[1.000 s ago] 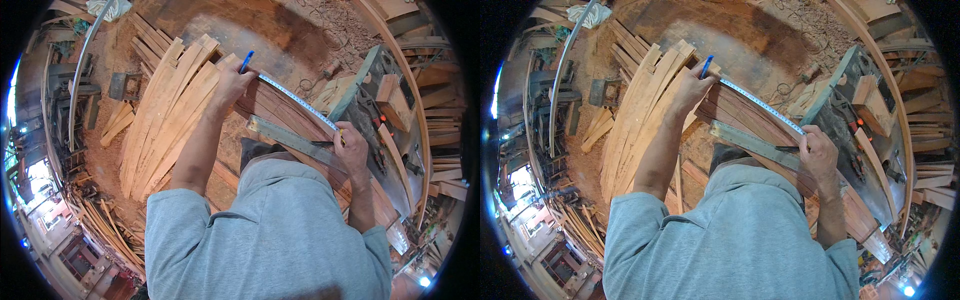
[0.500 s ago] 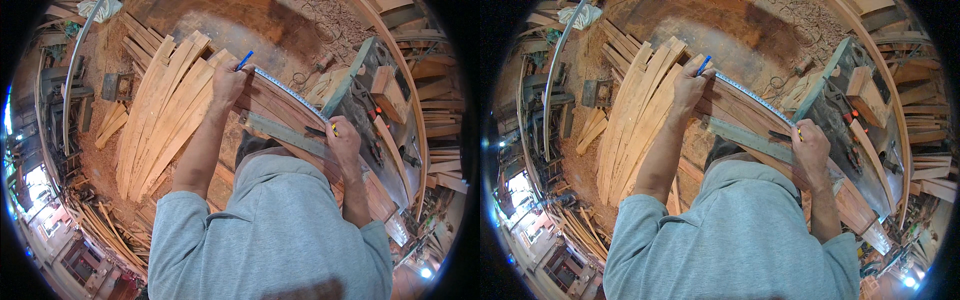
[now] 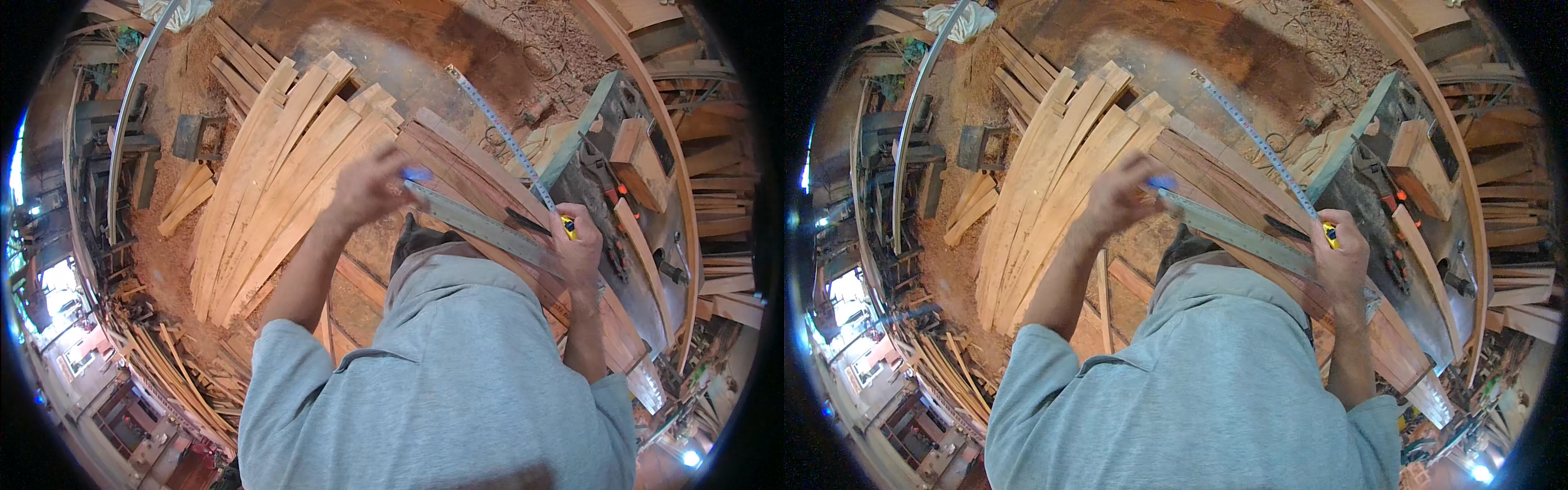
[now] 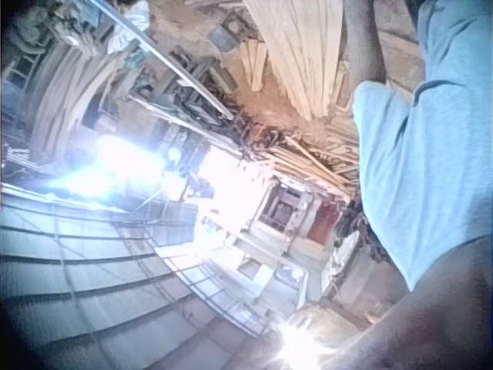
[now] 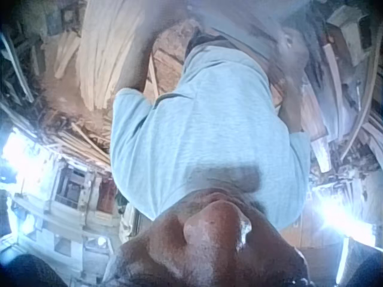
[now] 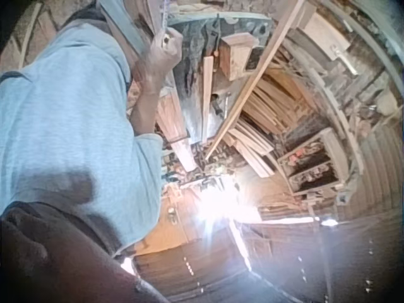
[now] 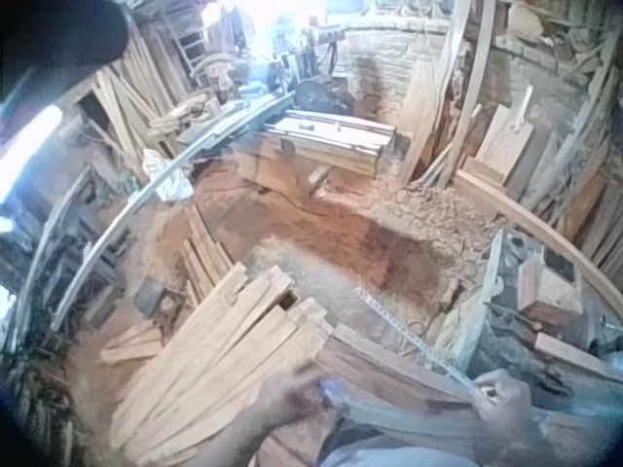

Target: The person measures and marks wooden planks using a tape measure, a square ruler, and a pen. They align the tools on the wood, mark measurement points, and draw straight lines to prepare the planks for cutting.

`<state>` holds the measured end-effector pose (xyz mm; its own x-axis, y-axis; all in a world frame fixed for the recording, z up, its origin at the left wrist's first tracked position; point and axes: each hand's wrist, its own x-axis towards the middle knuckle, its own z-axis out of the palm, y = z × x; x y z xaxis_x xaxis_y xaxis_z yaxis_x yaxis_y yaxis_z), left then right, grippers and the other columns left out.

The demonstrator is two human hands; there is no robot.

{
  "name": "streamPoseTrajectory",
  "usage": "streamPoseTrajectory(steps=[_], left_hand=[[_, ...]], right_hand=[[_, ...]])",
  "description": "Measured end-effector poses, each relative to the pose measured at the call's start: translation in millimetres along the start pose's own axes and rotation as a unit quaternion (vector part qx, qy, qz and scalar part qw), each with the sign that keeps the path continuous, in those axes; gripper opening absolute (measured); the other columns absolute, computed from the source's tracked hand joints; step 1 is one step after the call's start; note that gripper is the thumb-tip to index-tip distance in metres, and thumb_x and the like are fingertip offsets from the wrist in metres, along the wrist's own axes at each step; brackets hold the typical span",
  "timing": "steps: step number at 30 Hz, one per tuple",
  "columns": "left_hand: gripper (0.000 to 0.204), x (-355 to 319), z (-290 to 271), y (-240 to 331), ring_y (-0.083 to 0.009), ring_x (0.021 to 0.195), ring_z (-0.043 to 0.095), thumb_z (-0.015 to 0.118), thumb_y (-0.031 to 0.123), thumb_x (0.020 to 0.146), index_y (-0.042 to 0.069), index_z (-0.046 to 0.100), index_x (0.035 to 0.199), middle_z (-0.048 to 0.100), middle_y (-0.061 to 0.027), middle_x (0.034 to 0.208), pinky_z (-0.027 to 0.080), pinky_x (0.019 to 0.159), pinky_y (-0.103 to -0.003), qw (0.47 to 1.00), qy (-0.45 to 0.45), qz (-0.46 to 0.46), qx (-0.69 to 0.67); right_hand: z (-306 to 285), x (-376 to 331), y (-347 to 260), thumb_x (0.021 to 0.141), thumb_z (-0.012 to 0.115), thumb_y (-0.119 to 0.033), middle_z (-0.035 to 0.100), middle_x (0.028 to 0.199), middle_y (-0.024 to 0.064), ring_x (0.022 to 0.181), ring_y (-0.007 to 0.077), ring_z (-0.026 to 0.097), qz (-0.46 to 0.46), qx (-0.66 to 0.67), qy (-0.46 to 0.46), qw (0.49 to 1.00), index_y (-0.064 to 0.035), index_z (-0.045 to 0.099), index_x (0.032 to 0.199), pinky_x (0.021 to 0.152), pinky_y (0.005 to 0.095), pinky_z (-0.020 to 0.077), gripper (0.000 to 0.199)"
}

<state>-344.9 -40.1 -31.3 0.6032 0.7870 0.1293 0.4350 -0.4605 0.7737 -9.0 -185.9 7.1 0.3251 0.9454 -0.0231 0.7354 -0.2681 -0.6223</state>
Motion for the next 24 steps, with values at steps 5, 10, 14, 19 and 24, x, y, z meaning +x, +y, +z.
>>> streamPoseTrajectory(steps=[5, 10, 14, 19, 24], left_hand=[[0.036, -24.1, 13.4, 14.7, -0.0233, 0.086, 0.067, 0.084, 0.026, 0.078, 0.024, 0.07, 0.112, 0.06, -0.0007, 0.101, 0.055, 0.067, -0.038, 0.971, -0.145, 0.01, 0.19], [0.03, 3.5, 22.2, 4.0, -0.0251, 0.087, 0.068, 0.08, 0.03, 0.081, 0.023, 0.068, 0.108, 0.061, -0.0011, 0.103, 0.055, 0.064, -0.039, 0.969, -0.132, 0.01, 0.21], [0.03, 33.0, 34.9, -1.3, -0.0275, 0.091, 0.068, 0.079, 0.028, 0.082, 0.021, 0.068, 0.108, 0.063, -0.0017, 0.106, 0.056, 0.069, -0.041, 0.985, -0.025, 0.028, 0.171], [0.023, 47.1, 19.8, -37.2, -0.0286, 0.086, 0.07, 0.076, 0.021, 0.085, 0.013, 0.069, 0.106, 0.068, -0.0064, 0.106, 0.056, 0.07, -0.042, 0.99, 0.09, -0.003, 0.105], [0.025, 4.7, -36.8, -78.6, -0.0074, 0.073, 0.059, 0.069, 0.022, 0.098, 0.002, 0.076, 0.112, 0.071, -0.0013, 0.084, 0.046, 0.066, -0.025, 0.928, 0.079, -0.337, -0.138]], right_hand=[[-1.7, -8.6, -2.8, 0.091, 0.072, -0.007, 0.07, 0.094, 0.008, 0.078, 0.0184, 0.069, 0.009, 0.042, -0.051, 0.998, -0.0014, 0.068, 0.095, 0.07, 0.0314, 0.0529, 0.008], [1.1, -16.4, -11.2, 0.091, 0.073, -0.006, 0.07, 0.094, 0.0088, 0.079, 0.0178, 0.069, -0.03, 0.058, -0.032, 0.997, -0.0007, 0.068, 0.096, 0.071, 0.0309, 0.0528, 0.009], [1.5, -25.2, -21.7, 0.09, 0.074, -0.006, 0.07, 0.094, 0.0096, 0.082, 0.0189, 0.07, -0.053, 0.059, 0.021, 0.997, -0.0009, 0.068, 0.096, 0.072, 0.0309, 0.0531, 0.01], [14.4, -57.7, -36.3, 0.088, 0.076, -0.005, 0.071, 0.095, 0.0098, 0.085, 0.0229, 0.07, -0.013, 0.033, 0.033, 0.999, -0.0017, 0.067, 0.096, 0.075, 0.033, 0.0536, 0.013], [43.9, -88.5, -42.3, 0.083, 0.076, -0.004, 0.071, 0.095, 0.0082, 0.083, 0.027, 0.069, -0.105, -0.003, -0.001, 0.994, -0.0009, 0.063, 0.08, 0.071, 0.0368, 0.0539, 0.014]])
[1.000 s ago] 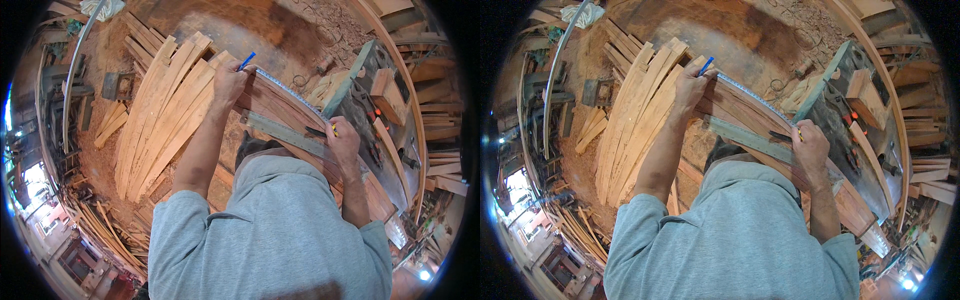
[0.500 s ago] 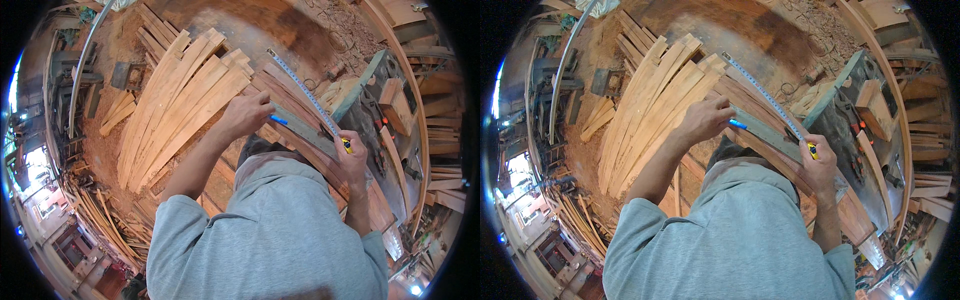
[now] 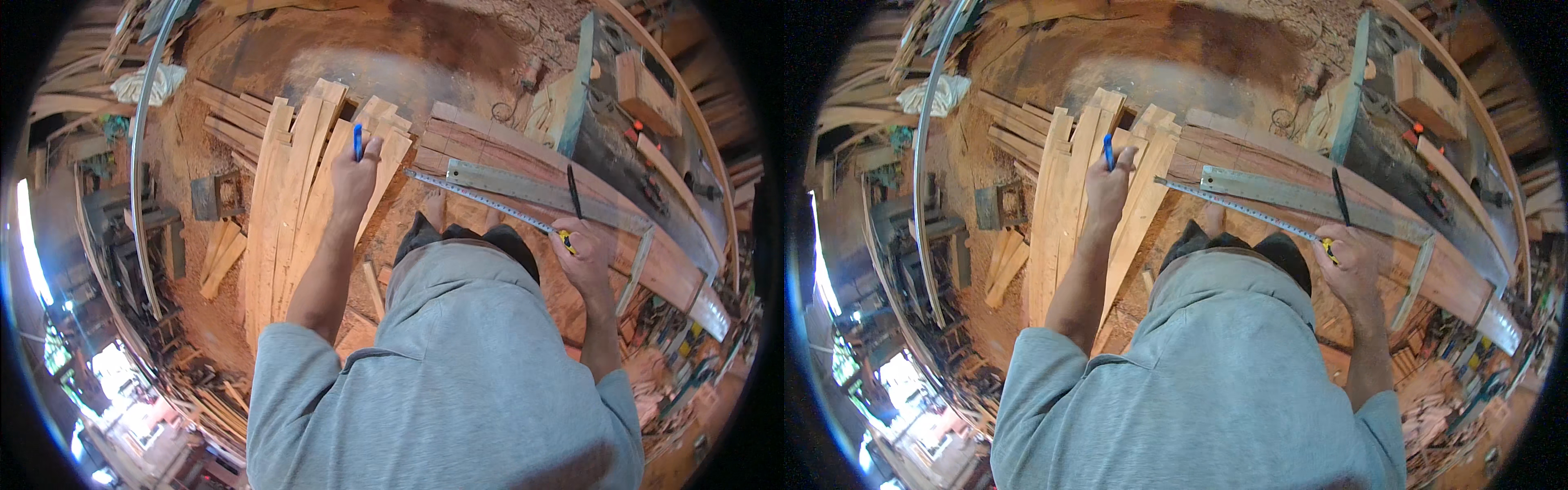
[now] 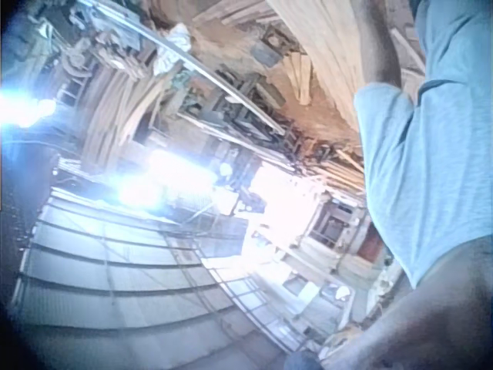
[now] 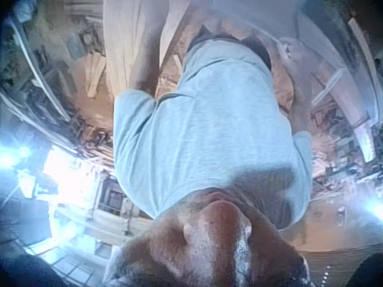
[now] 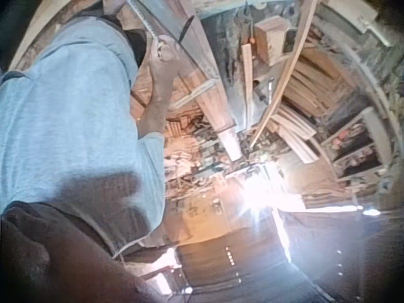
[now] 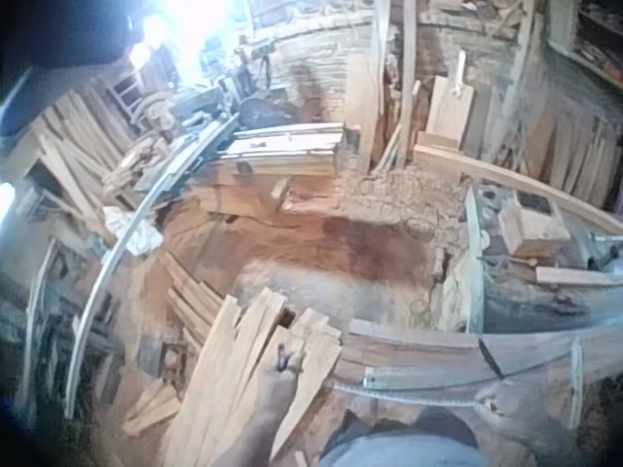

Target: The person measures and marks wooden planks using a tape measure, a square ruler, and a pen. They align the tools on the wood, mark measurement points, and draw straight lines to prepare the planks for cutting.

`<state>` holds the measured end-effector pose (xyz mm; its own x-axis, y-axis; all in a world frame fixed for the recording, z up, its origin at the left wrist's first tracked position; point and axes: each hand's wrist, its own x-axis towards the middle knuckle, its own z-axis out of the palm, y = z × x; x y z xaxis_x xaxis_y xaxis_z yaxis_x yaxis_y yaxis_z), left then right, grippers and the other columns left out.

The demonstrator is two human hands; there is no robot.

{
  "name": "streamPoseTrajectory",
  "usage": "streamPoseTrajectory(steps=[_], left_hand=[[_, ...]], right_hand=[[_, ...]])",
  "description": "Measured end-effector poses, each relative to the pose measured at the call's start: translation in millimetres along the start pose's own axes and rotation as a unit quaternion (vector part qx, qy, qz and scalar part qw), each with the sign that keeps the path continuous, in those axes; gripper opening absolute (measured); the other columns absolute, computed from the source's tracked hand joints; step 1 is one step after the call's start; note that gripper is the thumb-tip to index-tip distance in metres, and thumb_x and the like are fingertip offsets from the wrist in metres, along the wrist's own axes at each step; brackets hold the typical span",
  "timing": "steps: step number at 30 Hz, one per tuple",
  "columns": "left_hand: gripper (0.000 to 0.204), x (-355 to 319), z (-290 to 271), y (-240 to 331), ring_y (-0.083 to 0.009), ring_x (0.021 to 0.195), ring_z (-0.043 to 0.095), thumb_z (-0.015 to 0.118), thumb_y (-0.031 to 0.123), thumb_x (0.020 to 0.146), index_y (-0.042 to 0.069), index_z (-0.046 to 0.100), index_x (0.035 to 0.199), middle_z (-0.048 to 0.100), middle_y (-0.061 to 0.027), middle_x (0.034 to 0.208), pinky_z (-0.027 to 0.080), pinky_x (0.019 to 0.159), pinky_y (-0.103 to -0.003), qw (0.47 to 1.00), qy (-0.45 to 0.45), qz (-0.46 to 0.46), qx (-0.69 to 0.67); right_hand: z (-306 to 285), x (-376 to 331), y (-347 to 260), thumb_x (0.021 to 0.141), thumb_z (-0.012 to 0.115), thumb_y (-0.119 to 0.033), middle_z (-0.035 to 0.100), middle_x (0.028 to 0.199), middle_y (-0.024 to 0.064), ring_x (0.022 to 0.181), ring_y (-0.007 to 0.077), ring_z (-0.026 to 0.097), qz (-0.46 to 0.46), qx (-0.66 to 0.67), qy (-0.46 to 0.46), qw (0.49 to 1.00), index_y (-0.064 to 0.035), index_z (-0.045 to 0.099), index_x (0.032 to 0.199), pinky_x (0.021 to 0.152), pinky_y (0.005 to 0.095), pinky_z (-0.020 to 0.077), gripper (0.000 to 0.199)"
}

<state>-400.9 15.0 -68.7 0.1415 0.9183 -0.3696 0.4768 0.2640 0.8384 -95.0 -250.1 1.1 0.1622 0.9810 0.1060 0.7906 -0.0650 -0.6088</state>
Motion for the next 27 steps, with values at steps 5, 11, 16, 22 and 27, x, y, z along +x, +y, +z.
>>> streamPoseTrajectory(steps=[5, 11, 16, 22, 27], left_hand=[[0.028, -33.5, -2.5, -28.5, -0.005, 0.063, 0.053, 0.072, 0.024, 0.099, 0.0, 0.076, 0.112, 0.071, 0.0006, 0.083, 0.043, 0.058, -0.023, 0.995, -0.073, -0.022, -0.065], [0.021, -39.0, 20.5, -41.8, -0.0101, 0.086, 0.067, 0.075, 0.014, 0.096, -0.002, 0.076, 0.109, 0.074, -0.0035, 0.093, 0.054, 0.078, -0.025, 0.99, -0.095, 0.052, -0.092], [0.016, -42.2, 26.5, -41.3, -0.0089, 0.08, 0.063, 0.075, 0.013, 0.095, -0.001, 0.076, 0.101, 0.071, -0.0013, 0.087, 0.051, 0.073, -0.024, 0.989, -0.067, 0.098, -0.085], [0.022, -47.4, 21.2, -21.5, -0.0101, 0.065, 0.051, 0.076, 0.018, 0.093, -0.001, 0.071, 0.084, 0.058, -0.0027, 0.068, 0.043, 0.06, -0.029, 0.978, -0.039, 0.196, 0.052], [0.025, -48.2, 19.8, -13.6, -0.0118, 0.061, 0.049, 0.076, 0.019, 0.093, -0.002, 0.07, 0.082, 0.056, -0.0051, 0.065, 0.042, 0.057, -0.031, 0.971, -0.033, 0.224, 0.073]], right_hand=[[11.9, -10.6, -4.4, 0.082, 0.076, -0.005, 0.072, 0.096, 0.0048, 0.085, 0.0247, 0.069, 0.032, -0.093, 0.008, 0.995, -0.0016, 0.063, 0.074, 0.071, 0.0372, 0.054, 0.016], [9.8, -11.4, -10.3, 0.084, 0.075, -0.007, 0.072, 0.097, 0.0034, 0.089, 0.0232, 0.069, 0.037, -0.151, -0.004, 0.988, -0.0026, 0.066, 0.075, 0.074, 0.0374, 0.0542, 0.014], [12.0, -10.1, -14.5, 0.086, 0.072, -0.009, 0.071, 0.095, 0.0021, 0.087, 0.0224, 0.068, 0.056, -0.166, -0.018, 0.984, -0.003, 0.067, 0.074, 0.074, 0.0382, 0.0541, 0.014], [12.9, -7.2, -16.4, 0.087, 0.07, -0.01, 0.069, 0.09, 0.0035, 0.085, 0.0235, 0.067, 0.059, -0.184, -0.05, 0.98, -0.0024, 0.066, 0.071, 0.074, 0.0387, 0.053, 0.018], [12.8, -3.7, -16.7, 0.085, 0.072, -0.01, 0.07, 0.089, 0.0045, 0.083, 0.0249, 0.066, 0.054, -0.181, -0.051, 0.981, -0.0011, 0.062, 0.066, 0.077, 0.0398, 0.0504, 0.023]])
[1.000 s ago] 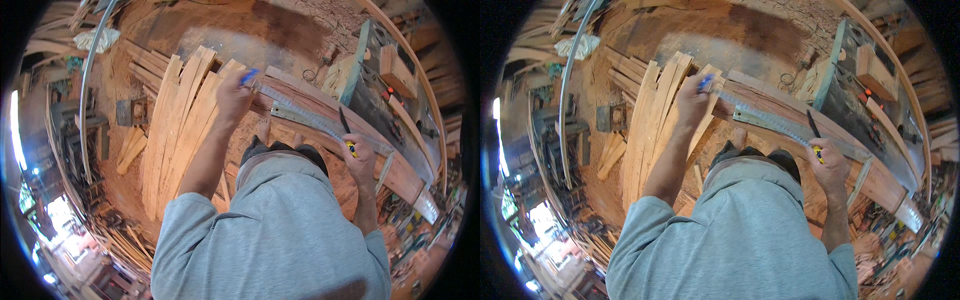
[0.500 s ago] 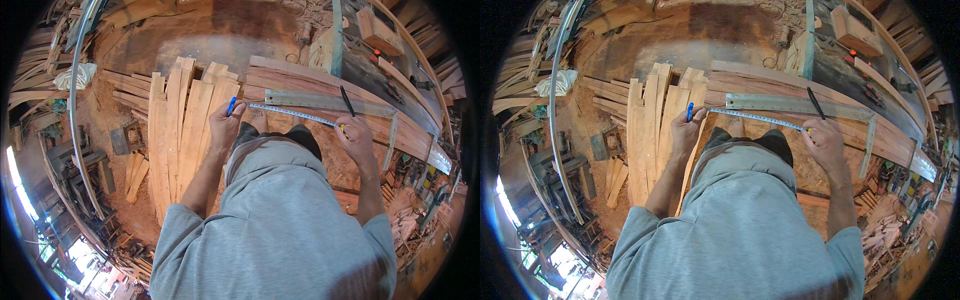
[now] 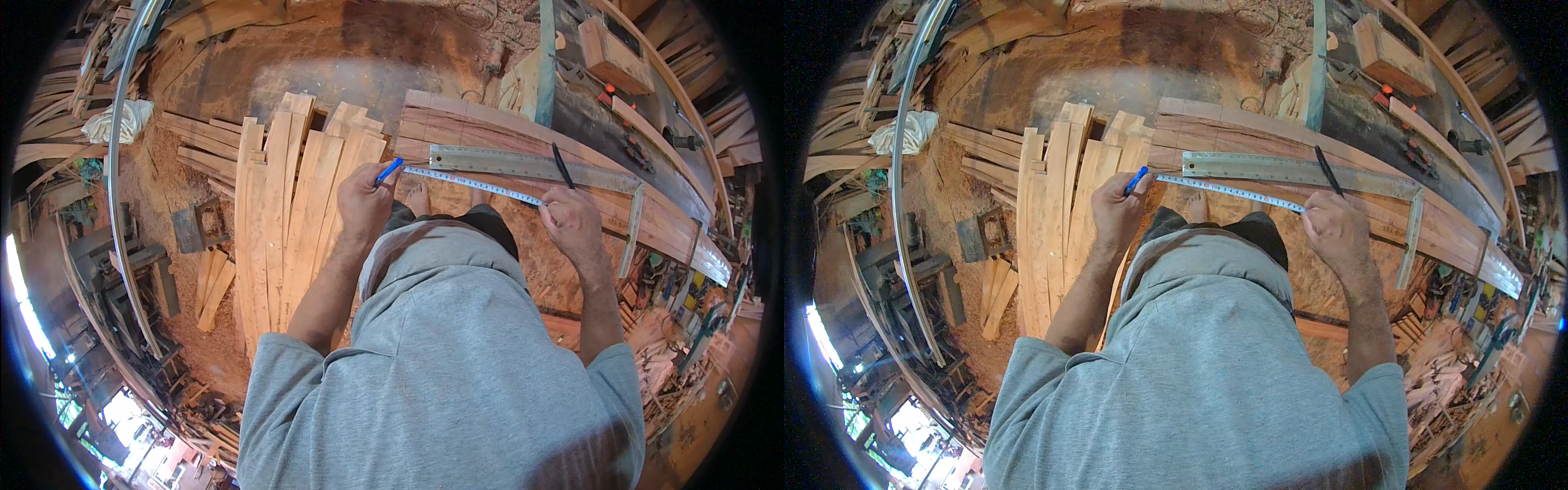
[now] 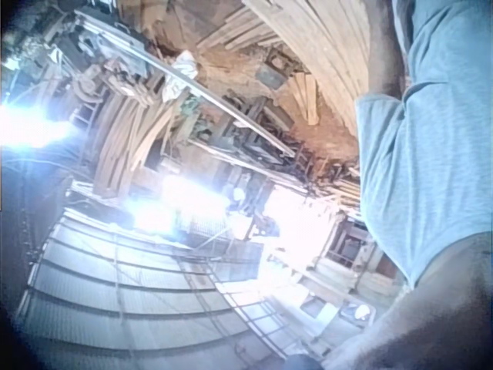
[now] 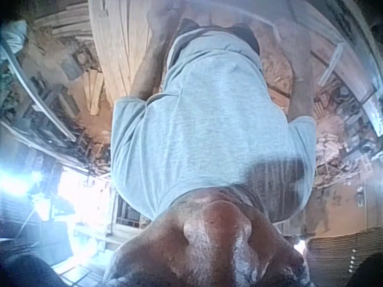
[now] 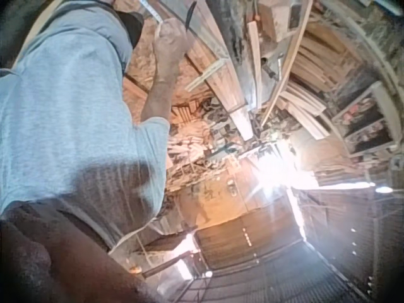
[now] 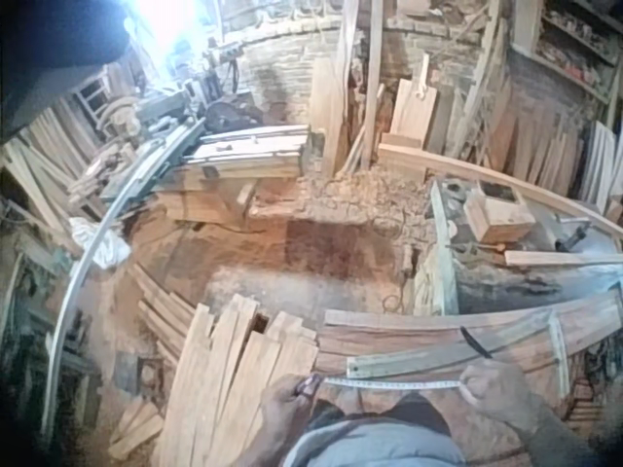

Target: The person measures and marks wooden planks using a tape measure, a square ruler, and a pen. They align the tools on the wood, mark measurement points, and draw straight lines to prepare the planks for cutting.

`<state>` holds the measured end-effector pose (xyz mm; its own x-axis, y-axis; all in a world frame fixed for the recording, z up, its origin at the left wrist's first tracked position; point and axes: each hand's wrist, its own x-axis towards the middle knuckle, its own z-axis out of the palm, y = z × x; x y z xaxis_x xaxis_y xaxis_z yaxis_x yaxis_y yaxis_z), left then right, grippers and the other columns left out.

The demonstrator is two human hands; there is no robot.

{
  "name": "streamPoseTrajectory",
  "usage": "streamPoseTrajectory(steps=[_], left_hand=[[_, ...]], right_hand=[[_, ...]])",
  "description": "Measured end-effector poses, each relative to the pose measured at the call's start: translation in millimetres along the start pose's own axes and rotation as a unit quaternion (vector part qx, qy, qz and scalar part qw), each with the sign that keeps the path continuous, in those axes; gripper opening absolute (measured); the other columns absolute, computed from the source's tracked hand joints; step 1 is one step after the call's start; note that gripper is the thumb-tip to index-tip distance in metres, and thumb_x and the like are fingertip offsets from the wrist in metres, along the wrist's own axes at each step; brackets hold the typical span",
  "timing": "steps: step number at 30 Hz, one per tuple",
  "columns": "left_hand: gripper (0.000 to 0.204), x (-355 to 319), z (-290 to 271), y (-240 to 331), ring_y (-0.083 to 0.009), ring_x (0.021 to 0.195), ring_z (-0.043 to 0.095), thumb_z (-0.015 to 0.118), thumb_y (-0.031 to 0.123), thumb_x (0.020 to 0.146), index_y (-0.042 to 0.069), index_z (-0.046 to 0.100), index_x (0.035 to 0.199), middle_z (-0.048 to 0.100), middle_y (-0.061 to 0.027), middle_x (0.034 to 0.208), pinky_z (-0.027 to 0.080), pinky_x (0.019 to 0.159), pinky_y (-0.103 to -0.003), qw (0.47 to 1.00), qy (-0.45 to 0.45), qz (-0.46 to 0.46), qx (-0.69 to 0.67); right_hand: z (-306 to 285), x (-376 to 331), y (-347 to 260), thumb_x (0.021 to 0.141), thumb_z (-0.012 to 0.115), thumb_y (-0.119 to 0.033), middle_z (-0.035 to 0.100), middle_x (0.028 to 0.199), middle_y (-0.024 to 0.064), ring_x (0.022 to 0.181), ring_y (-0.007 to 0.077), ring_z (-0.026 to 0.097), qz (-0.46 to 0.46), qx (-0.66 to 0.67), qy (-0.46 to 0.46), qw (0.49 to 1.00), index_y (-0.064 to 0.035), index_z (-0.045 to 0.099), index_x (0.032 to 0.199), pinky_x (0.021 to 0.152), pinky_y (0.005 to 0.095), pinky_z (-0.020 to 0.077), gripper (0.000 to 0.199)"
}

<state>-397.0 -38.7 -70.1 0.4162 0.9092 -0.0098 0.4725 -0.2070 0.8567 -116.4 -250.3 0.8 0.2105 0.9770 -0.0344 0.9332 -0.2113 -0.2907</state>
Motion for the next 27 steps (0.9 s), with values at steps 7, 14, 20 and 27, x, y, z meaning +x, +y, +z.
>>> streamPoseTrajectory(steps=[7, 14, 20, 27], left_hand=[[0.021, 3.9, -1.4, -7.6, -0.0204, 0.063, 0.059, 0.078, 0.023, 0.091, 0.002, 0.075, 0.088, 0.062, -0.0109, 0.071, 0.047, 0.06, -0.035, 0.998, -0.03, -0.06, 0.005], [0.016, -7.7, -17.5, 7.8, -0.0054, 0.072, 0.053, 0.074, 0.014, 0.094, 0.001, 0.076, 0.103, 0.064, 0.0037, 0.081, 0.043, 0.061, -0.024, 0.965, -0.039, -0.102, -0.236], [0.025, -5.9, -12.7, 11.8, -0.0018, 0.063, 0.044, 0.064, 0.019, 0.102, 0.001, 0.071, 0.118, 0.066, 0.002, 0.083, 0.032, 0.054, -0.019, 0.971, -0.061, -0.094, -0.211], [0.028, -2.6, -5.2, 42.1, -0.0138, 0.082, 0.061, 0.077, 0.01, 0.089, 0.0, 0.07, 0.113, 0.066, -0.0053, 0.092, 0.048, 0.073, -0.026, 0.988, -0.156, 0.009, -0.019]], right_hand=[[-0.3, -1.0, 2.5, 0.084, 0.073, -0.009, 0.07, 0.089, 0.0053, 0.082, 0.0253, 0.066, -0.021, -0.006, 0.011, 1.0, -0.0008, 0.059, 0.065, 0.076, 0.041, 0.05, 0.025], [0.0, -17.3, 12.1, 0.086, 0.076, -0.009, 0.071, 0.099, 0.0103, 0.091, 0.0251, 0.069, -0.053, 0.125, 0.146, 0.98, -0.0033, 0.064, 0.082, 0.074, 0.0365, 0.0548, 0.014], [-31.8, -62.0, 100.0, 0.09, 0.079, -0.024, 0.07, 0.098, 0.0108, 0.091, 0.0228, 0.069, 0.354, 0.115, 0.365, 0.853, -0.0013, 0.061, 0.099, 0.074, 0.0333, 0.0548, 0.031], [-52.7, -85.1, 230.8, 0.089, 0.077, -0.023, 0.067, 0.097, 0.0115, 0.077, 0.0189, 0.067, 0.449, 0.525, 0.416, 0.592, 0.0012, 0.057, 0.106, 0.061, 0.0345, 0.0555, 0.036]])
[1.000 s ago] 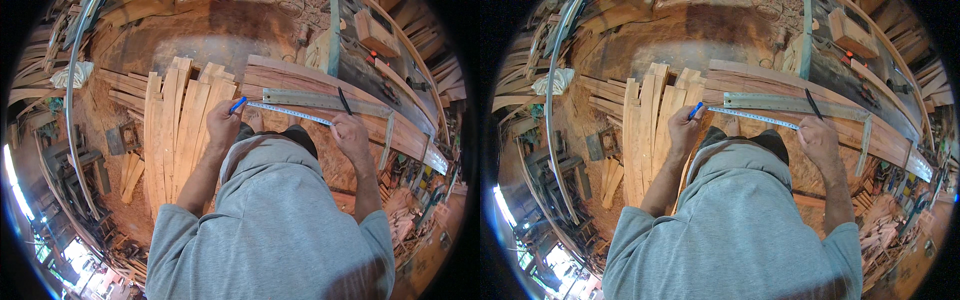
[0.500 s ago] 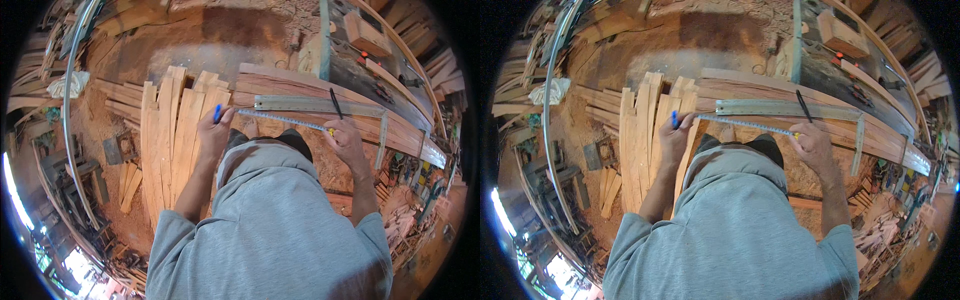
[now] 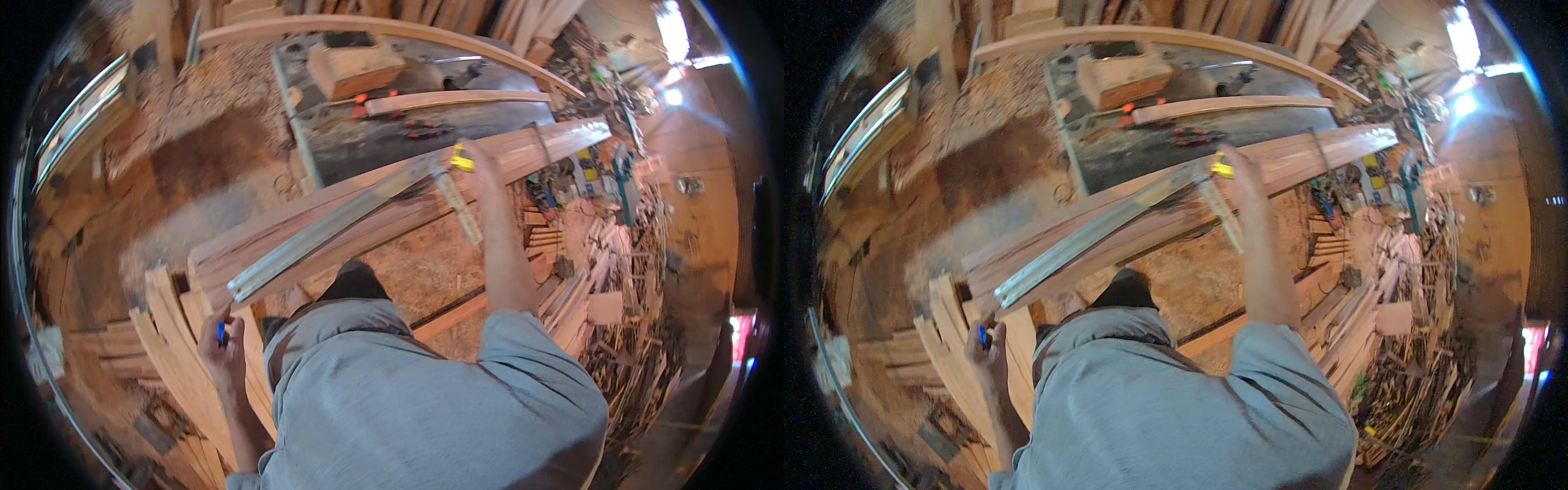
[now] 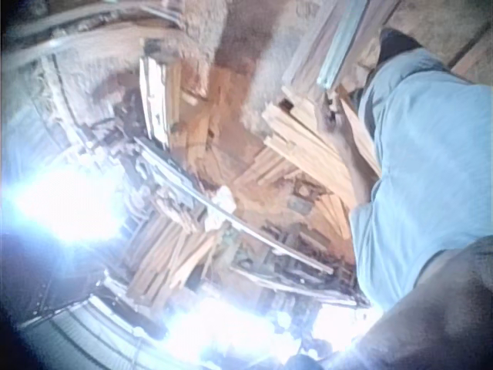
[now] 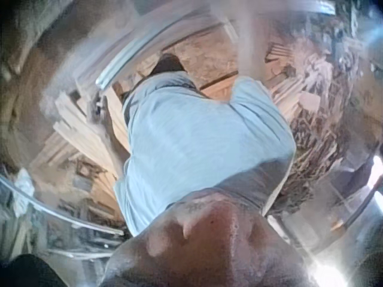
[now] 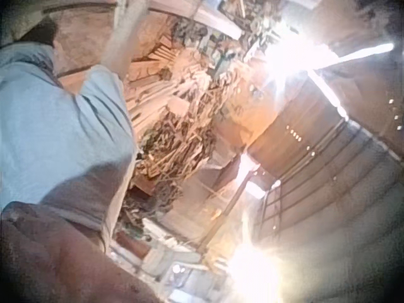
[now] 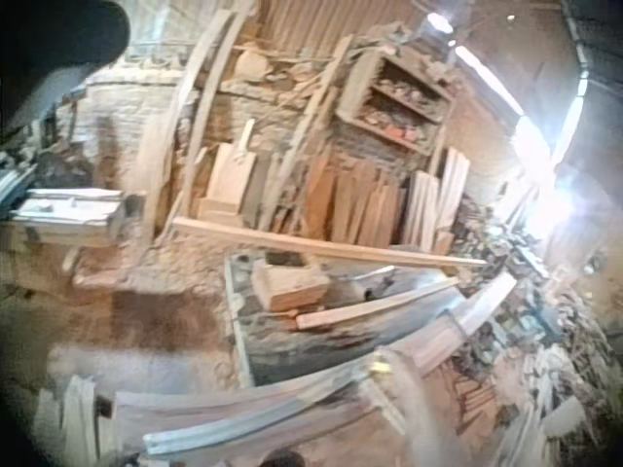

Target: The person measures and marks wooden planks using a tape measure, a square ruler, and a pen. They align the tools on the wood, mark measurement points, and draw straight lines to prepare the planks for cutting.

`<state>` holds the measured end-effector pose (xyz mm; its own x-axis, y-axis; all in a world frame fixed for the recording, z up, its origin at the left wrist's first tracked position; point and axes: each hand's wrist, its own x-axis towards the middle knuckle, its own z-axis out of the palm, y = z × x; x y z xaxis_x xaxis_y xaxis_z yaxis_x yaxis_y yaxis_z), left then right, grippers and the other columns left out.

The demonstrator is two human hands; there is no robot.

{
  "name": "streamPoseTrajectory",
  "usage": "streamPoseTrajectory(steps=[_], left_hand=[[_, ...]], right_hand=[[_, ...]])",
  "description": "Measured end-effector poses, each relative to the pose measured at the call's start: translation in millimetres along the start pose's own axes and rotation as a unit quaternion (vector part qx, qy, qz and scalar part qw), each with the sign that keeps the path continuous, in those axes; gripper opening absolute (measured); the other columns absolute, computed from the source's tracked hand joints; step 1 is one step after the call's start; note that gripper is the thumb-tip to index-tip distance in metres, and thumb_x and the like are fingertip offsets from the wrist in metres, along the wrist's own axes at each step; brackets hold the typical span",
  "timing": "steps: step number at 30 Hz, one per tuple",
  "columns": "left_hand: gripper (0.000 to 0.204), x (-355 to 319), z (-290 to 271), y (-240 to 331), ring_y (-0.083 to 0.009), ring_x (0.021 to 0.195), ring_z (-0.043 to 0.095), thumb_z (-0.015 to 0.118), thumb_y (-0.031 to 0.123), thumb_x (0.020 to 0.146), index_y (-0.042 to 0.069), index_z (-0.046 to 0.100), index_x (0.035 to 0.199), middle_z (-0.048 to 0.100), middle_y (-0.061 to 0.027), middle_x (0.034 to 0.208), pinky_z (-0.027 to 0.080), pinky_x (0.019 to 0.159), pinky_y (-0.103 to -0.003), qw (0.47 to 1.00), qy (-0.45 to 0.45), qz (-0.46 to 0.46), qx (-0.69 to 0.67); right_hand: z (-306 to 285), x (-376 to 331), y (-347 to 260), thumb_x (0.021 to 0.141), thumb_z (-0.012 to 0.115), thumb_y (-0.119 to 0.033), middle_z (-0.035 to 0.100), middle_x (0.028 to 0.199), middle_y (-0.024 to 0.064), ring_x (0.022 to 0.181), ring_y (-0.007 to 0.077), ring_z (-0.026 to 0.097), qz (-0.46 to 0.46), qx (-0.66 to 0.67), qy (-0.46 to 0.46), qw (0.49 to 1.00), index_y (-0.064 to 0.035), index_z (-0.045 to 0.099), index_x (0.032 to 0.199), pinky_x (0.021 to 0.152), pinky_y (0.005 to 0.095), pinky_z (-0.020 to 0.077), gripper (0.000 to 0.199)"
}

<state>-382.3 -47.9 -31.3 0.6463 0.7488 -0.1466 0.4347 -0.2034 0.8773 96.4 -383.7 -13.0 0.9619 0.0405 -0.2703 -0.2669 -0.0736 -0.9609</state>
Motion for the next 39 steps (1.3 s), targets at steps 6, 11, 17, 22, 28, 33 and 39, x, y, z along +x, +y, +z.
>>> streamPoseTrajectory(steps=[6, 11, 17, 22, 28, 33, 39], left_hand=[[0.046, 20.6, 63.8, 54.4, -0.0294, 0.097, 0.067, 0.084, 0.006, 0.075, 0.002, 0.069, 0.117, 0.065, -0.0129, 0.113, 0.055, 0.08, -0.038, 0.972, -0.075, 0.184, 0.123], [0.06, 44.1, 129.5, 97.5, -0.0379, 0.106, 0.068, 0.086, 0.015, 0.072, 0.006, 0.063, 0.127, 0.062, -0.014, 0.128, 0.057, 0.083, -0.045, 0.946, -0.106, 0.172, 0.253], [0.053, 54.2, 154.3, 112.6, -0.0417, 0.105, 0.067, 0.079, 0.01, 0.077, 0.008, 0.062, 0.127, 0.061, -0.0167, 0.13, 0.056, 0.082, -0.048, 0.923, -0.112, 0.15, 0.337], [0.05, 64.2, 161.5, 119.2, -0.0429, 0.099, 0.067, 0.077, 0.006, 0.074, 0.007, 0.061, 0.121, 0.061, -0.0184, 0.123, 0.055, 0.076, -0.049, 0.909, -0.128, 0.181, 0.354], [0.054, 73.9, 155.6, 131.4, -0.0449, 0.099, 0.062, 0.076, 0.004, 0.067, 0.006, 0.058, 0.118, 0.058, -0.0199, 0.112, 0.05, 0.076, -0.054, 0.895, -0.183, 0.182, 0.364], [0.036, 68.3, 148.8, 140.2, -0.0374, 0.1, 0.062, 0.075, 0.018, 0.076, 0.005, 0.065, 0.107, 0.063, -0.0153, 0.103, 0.051, 0.085, -0.049, 0.911, -0.295, 0.035, 0.287], [0.054, 27.1, 116.3, 102.3, -0.0347, 0.098, 0.07, 0.081, 0.04, 0.077, 0.011, 0.06, 0.117, 0.072, -0.0175, 0.104, 0.053, 0.084, -0.049, 0.92, -0.294, 0.014, 0.26]], right_hand=[[23.4, 105.0, 12.6, 0.084, 0.079, -0.012, 0.067, 0.103, 0.0155, 0.092, 0.025, 0.071, 0.001, -0.134, -0.093, 0.987, 0.0027, 0.054, 0.119, 0.075, 0.041, 0.06, 0.045], [33.2, 171.4, 27.5, 0.082, 0.082, -0.026, 0.068, 0.105, 0.0193, 0.099, 0.0268, 0.07, -0.093, -0.433, -0.068, 0.894, 0.0088, 0.059, 0.119, 0.083, 0.0376, 0.0576, 0.056], [16.5, 138.5, -9.2, 0.091, 0.07, -0.034, 0.067, 0.108, 0.0261, 0.097, 0.0419, 0.067, -0.394, -0.51, -0.033, 0.764, -0.0007, 0.067, 0.099, 0.081, 0.0495, 0.0551, 0.034], [-31.2, 47.6, -31.9, 0.092, 0.067, -0.043, 0.066, 0.103, 0.0231, 0.098, 0.0406, 0.067, -0.165, -0.51, -0.226, 0.813, 0.0009, 0.064, 0.103, 0.084, 0.0522, 0.0544, 0.046], [-56.3, -4.3, -14.3, 0.086, 0.077, -0.042, 0.052, 0.135, 0.0234, 0.118, 0.0368, 0.06, -0.185, -0.489, -0.274, 0.807, 0.0011, 0.061, 0.119, 0.094, 0.047, 0.051, 0.057], [-48.4, -6.8, 4.5, 0.09, 0.073, -0.03, 0.059, 0.131, 0.0202, 0.12, 0.0333, 0.06, -0.16, -0.441, -0.327, 0.821, -0.0008, 0.06, 0.128, 0.098, 0.0465, 0.05, 0.049], [-0.9, -42.6, 5.0, 0.092, 0.07, -0.014, 0.063, 0.114, 0.0147, 0.1, 0.0294, 0.065, -0.135, -0.526, -0.247, 0.803, -0.0034, 0.058, 0.114, 0.088, 0.0436, 0.053, 0.027]])
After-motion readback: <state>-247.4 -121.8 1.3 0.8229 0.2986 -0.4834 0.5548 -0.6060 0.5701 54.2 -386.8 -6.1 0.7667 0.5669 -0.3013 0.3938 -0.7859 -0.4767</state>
